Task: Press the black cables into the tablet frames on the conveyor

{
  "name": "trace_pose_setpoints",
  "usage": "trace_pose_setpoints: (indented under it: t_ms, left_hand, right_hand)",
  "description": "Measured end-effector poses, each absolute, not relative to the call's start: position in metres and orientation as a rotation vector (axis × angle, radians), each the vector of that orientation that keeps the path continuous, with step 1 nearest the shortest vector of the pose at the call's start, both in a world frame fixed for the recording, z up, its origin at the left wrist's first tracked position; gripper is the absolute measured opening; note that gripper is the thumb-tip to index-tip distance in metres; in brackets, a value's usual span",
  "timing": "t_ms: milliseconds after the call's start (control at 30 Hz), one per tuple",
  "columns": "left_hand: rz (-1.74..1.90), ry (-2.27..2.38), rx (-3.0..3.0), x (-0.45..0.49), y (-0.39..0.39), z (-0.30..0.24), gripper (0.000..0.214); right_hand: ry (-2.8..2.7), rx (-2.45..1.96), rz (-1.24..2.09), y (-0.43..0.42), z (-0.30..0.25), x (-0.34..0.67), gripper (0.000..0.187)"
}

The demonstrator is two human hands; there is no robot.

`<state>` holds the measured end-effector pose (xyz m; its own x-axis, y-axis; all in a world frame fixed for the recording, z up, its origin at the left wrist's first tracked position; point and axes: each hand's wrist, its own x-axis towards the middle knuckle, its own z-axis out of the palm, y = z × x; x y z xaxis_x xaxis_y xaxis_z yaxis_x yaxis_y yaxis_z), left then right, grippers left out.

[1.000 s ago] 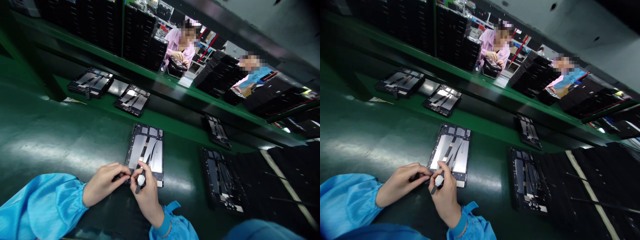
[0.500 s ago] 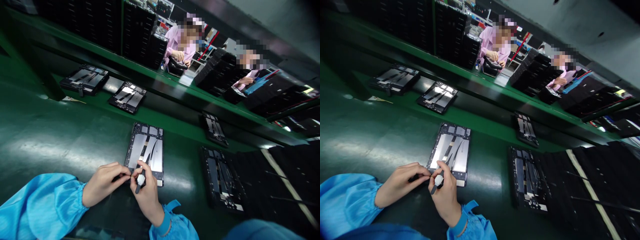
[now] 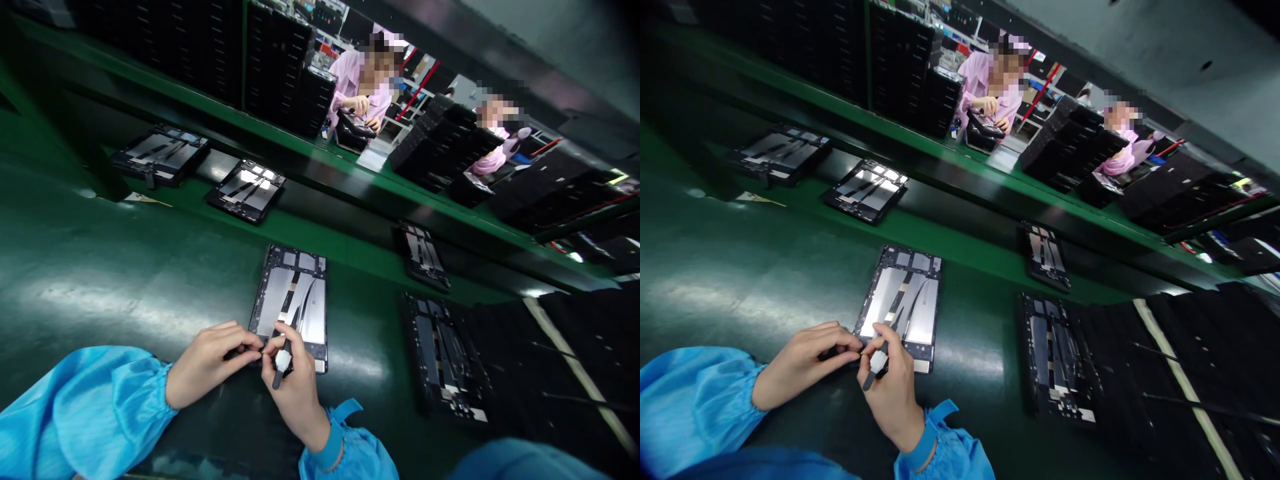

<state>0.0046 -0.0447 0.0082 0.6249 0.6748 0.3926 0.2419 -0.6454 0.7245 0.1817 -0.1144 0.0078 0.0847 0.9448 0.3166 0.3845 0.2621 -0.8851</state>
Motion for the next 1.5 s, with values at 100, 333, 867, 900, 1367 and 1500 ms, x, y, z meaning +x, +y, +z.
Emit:
trace_pose_setpoints:
  t_ms: [100, 333, 867, 900, 1367, 1500]
  left_hand:
    - [0.895, 0.651, 2.261, 0.005, -0.044, 0.007, 0.022]
    - [0.937, 0.629, 2.311, 0.005, -0.045, 0.005, 0.021]
    - [0.658, 0.694, 2.115, 0.007, -0.036, 0.013, 0.035]
    - [0.665, 0.686, 2.109, 0.007, -0.036, 0.013, 0.035]
    - [0.663, 0.705, 2.134, 0.002, -0.039, 0.008, 0.023]
    - [0.739, 0.66, 2.206, 0.003, -0.04, 0.007, 0.022]
  right_hand:
    - [-1.492, -1.305, 0.671, -0.114, 0.008, 0.182, 0.047]
    - [-1.488, -1.312, 0.686, -0.114, 0.008, 0.184, 0.045]
    - [-1.56, -1.265, 0.724, -0.115, 0.007, 0.192, 0.043]
    - [-1.557, -1.269, 0.727, -0.115, 0.007, 0.193, 0.043]
    - [-1.493, -1.281, 0.735, -0.116, 0.008, 0.189, 0.04]
    - [-1.463, -1.286, 0.748, -0.117, 0.006, 0.189, 0.037]
